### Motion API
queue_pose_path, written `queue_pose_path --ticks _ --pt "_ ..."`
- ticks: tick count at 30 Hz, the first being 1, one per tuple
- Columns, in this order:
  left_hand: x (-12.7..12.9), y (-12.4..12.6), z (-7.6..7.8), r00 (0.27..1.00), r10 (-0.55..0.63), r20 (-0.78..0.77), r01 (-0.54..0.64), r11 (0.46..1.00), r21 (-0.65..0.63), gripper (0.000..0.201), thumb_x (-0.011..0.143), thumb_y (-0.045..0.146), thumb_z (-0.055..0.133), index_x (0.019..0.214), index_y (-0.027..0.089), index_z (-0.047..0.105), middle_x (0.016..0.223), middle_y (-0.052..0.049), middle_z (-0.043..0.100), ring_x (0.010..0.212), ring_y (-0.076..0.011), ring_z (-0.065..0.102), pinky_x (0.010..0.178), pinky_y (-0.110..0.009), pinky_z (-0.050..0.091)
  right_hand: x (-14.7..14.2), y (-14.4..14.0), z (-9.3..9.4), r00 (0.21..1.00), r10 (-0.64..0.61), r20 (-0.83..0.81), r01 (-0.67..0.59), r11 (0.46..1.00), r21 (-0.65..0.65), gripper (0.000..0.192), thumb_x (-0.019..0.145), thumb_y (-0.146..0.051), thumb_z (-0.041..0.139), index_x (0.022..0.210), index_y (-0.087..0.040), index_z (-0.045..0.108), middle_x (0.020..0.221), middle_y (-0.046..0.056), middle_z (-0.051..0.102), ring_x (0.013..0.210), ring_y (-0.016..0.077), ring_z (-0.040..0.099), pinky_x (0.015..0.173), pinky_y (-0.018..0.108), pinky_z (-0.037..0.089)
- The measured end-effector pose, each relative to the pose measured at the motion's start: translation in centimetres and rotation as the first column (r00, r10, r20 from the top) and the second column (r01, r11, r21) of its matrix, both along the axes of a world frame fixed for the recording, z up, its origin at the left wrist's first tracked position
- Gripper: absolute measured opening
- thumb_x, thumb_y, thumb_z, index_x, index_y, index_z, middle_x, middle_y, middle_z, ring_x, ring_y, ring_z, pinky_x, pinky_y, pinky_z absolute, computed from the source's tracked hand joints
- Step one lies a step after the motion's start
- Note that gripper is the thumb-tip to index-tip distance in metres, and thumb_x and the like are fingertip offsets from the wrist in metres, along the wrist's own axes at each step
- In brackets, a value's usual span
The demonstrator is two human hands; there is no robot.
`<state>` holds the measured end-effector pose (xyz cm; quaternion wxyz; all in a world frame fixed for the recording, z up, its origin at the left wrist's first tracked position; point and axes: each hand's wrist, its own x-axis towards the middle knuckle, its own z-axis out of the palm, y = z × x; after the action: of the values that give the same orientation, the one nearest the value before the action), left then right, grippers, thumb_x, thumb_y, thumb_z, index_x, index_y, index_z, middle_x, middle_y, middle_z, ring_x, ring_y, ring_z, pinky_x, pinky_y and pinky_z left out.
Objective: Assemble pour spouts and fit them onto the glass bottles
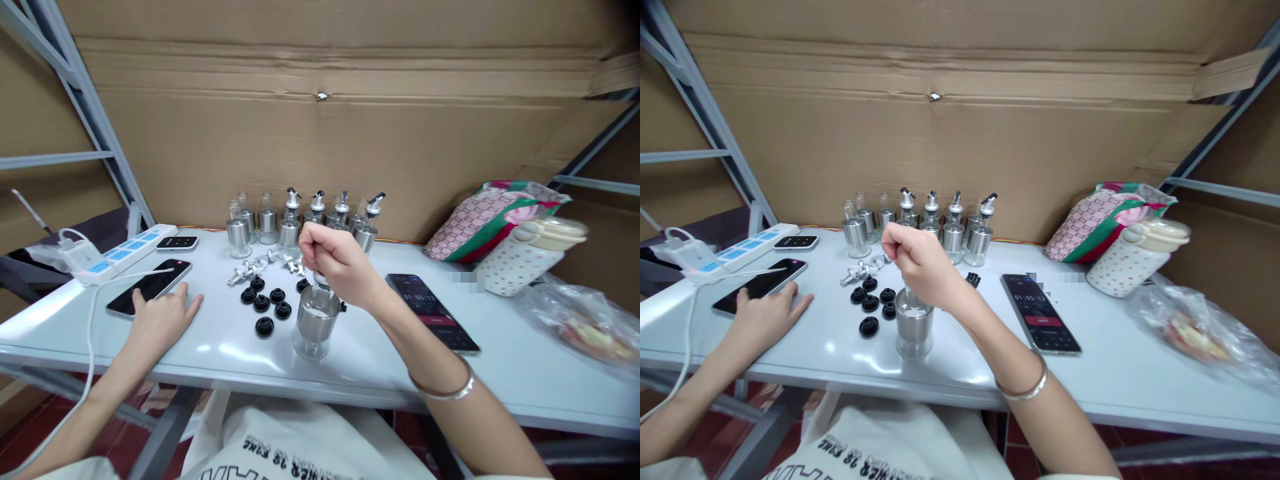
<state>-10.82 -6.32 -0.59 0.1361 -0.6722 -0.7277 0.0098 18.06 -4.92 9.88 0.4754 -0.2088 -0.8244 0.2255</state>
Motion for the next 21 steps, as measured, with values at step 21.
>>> queue_pose_path --ticks 21 --pt "-0.09 0.53 0.14 0.998 0.042 0.044 -0.038 0.996 -0.081 0.045 0.092 0.041 0.023 0.111 0.011 0.051 0.086 -0.019 0.068 0.083 -0.0385 0.064 0.085 -0.064 0.036 0.18 0.45 0.08 0.988 0.123 -0.096 -0.145 0.955 -0.259 0.02 0.062 -0.002 0.03 0.062 -0.02 0.037 0.052 -0.006 0.032 0.047 0.0071 0.03 0.043 0.02 0.023"
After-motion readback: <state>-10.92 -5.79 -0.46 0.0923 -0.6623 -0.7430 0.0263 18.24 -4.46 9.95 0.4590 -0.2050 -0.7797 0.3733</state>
